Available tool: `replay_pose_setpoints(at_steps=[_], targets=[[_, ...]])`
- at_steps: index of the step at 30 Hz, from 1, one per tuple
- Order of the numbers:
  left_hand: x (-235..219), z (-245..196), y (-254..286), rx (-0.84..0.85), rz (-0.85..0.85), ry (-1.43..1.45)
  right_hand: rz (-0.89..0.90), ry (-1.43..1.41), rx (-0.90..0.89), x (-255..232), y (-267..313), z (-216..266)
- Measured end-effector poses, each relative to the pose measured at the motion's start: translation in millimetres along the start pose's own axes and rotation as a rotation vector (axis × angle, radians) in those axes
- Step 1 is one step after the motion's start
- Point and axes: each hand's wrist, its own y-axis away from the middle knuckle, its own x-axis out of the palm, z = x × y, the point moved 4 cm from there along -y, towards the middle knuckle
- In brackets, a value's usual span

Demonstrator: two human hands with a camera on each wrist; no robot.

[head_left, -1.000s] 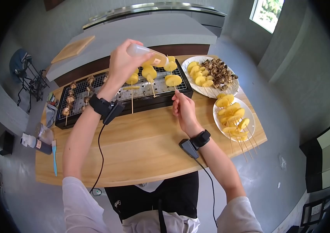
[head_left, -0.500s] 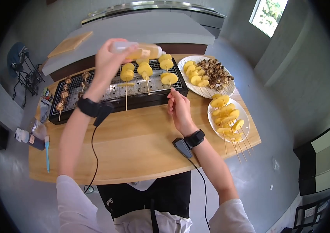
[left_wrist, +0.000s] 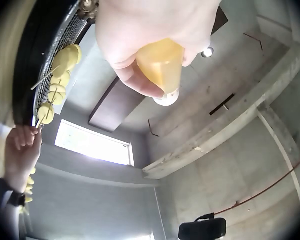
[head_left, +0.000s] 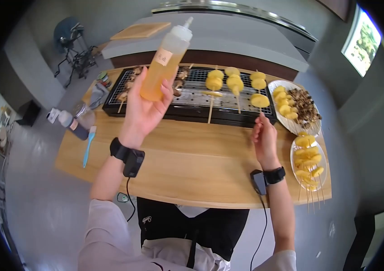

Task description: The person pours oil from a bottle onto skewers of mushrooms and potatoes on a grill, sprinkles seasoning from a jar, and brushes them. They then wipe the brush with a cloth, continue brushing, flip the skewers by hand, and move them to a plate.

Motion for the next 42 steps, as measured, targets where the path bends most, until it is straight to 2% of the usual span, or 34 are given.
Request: replay_pose_setpoints(at_steps=[5,7,8,9,12,14,15,17,18,20,21,23,24,26,27,29,33,36,39,42], targets=[[-14.0,9.2,52.0,0.037,-0.064,0.067,0.013,-0.014,-0.003,3.2,2.8,1.7],[-28.1,11.1,71.1,-0.041,-0.071,0.173,0.008,0.015,-0.004,3.7,2.4,1.2],[-28.8,10.9,81.1,-0.066,-0.101,0.139,0.015,0.006,-0.013,4.4,2.9,1.0],[-35.0,6.7,89.8,-0.043,-0.113,0.148,-0.013,-0.003,0.008,6.3,3.3,0.6],[-50.0,-10.3,116.3,0.008,-0.039,0.083,0.054,-0.035,0.004,2.9,0.4,0.5],[-58.3,-28.6,137.4,0.193,-0.143,-0.285,0.065,-0.045,0.014,3.7,0.3,0.4],[-61.9,-34.2,148.2,0.205,-0.156,-0.289,0.072,-0.048,0.016,4.4,1.2,0.5],[-71.5,-51.6,174.9,0.367,-0.26,-0.668,0.061,-0.044,0.025,5.3,1.9,1.0],[-78.8,-61.1,189.3,0.37,-0.268,-0.674,0.057,-0.047,0.029,5.9,2.5,1.6],[-92.8,-89.3,222.2,0.454,-0.344,-0.971,0.042,-0.043,0.028,2.8,-0.3,1.5],[-97.0,-101.1,234.5,0.454,-0.351,-0.978,0.033,-0.041,0.038,1.5,-1.2,1.2],[-100.6,-132.3,263.1,0.612,-0.506,-1.116,0.023,-0.029,0.033,3.5,0.6,2.7],[-101.3,-148.0,274.5,0.605,-0.51,-1.126,0.025,-0.019,0.036,4.3,1.4,2.6],[-100.4,-183.6,290.4,0.631,-0.695,-1.469,0.03,-0.021,0.036,3.7,1.9,0.3],[-100.9,-195.1,290.2,0.63,-0.691,-1.475,0.046,-0.011,0.028,4.1,1.0,0.7],[-101.5,-220.5,289.4,0.651,-0.782,-1.673,0.055,-0.015,0.024,3.8,0.0,0.8],[-153.8,-283.8,280.4,0.653,-0.844,-1.674,0.033,0.01,0.023,7.3,2.5,1.0],[-164.0,-300.0,258.5,0.662,-0.87,-1.69,0.028,0.013,0.014,5.0,1.9,3.1],[-166.8,-305.1,240.8,0.585,-0.88,-1.648,0.041,0.002,0.011,3.8,1.4,1.7],[-174.0,-319.0,226.8,0.507,-0.813,-1.69,0.035,0.004,0.012,3.9,1.7,1.8]])
